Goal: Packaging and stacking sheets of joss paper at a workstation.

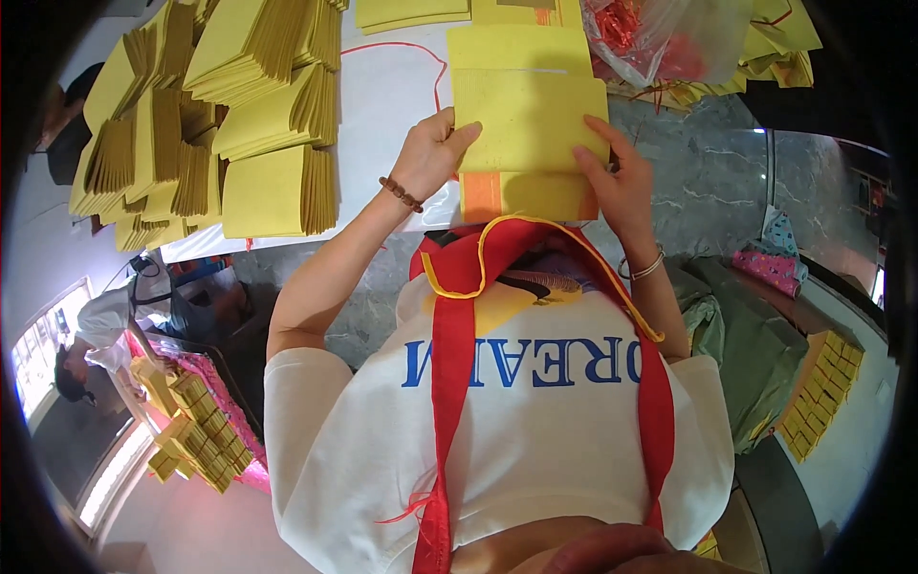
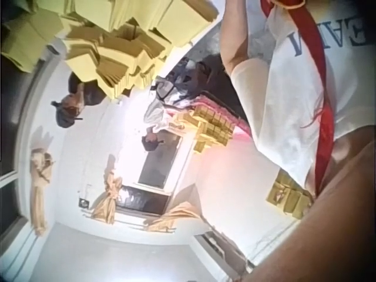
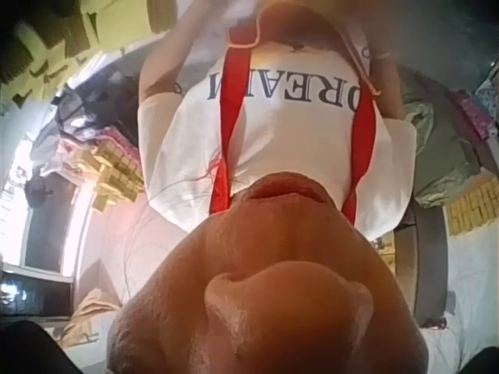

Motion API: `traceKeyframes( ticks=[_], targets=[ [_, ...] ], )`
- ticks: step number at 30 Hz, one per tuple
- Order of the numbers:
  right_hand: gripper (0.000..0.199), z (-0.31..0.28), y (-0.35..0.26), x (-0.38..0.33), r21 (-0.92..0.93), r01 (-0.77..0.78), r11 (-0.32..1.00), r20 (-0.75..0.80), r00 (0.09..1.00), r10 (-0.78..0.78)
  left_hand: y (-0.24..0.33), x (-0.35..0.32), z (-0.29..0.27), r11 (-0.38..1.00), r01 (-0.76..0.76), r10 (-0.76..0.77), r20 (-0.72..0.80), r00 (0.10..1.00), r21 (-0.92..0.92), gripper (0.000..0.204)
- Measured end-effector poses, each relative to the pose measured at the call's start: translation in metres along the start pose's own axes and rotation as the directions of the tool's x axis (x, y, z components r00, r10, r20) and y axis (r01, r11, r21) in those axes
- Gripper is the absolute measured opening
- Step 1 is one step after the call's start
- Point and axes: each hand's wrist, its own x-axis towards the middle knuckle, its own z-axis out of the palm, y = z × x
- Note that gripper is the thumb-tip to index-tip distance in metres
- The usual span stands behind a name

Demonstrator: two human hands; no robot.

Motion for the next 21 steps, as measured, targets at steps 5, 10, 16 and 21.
traceKeyframes(
  ticks=[5, 10, 16, 21],
  targets=[
    [0.037, 0.006, 0.008, 0.002, 0.176, -0.151, 0.973, -0.01, 0.988, 0.155, 0.008, 0.0, 0.0, 0.999, 0.036, -0.036, -0.005, 0.999, 0.003, 0.02],
    [0.036, 0.01, 0.014, 0.004, 0.164, -0.164, 0.973, -0.038, 0.984, 0.173, 0.018, -0.001, 0.001, 0.997, 0.065, -0.066, -0.011, 0.998, -0.035, 0.019],
    [0.036, 0.011, 0.017, 0.006, 0.123, -0.168, 0.978, -0.05, 0.983, 0.175, 0.029, -0.005, 0.0, 0.988, 0.088, -0.087, 0.015, 0.996, -0.128, 0.025],
    [0.036, 0.011, 0.016, 0.005, 0.107, -0.192, 0.976, -0.053, 0.979, 0.199, 0.053, -0.007, -0.002, 0.736, -0.358, 0.527, -0.154, 0.836, 0.575, 0.034]
  ],
)
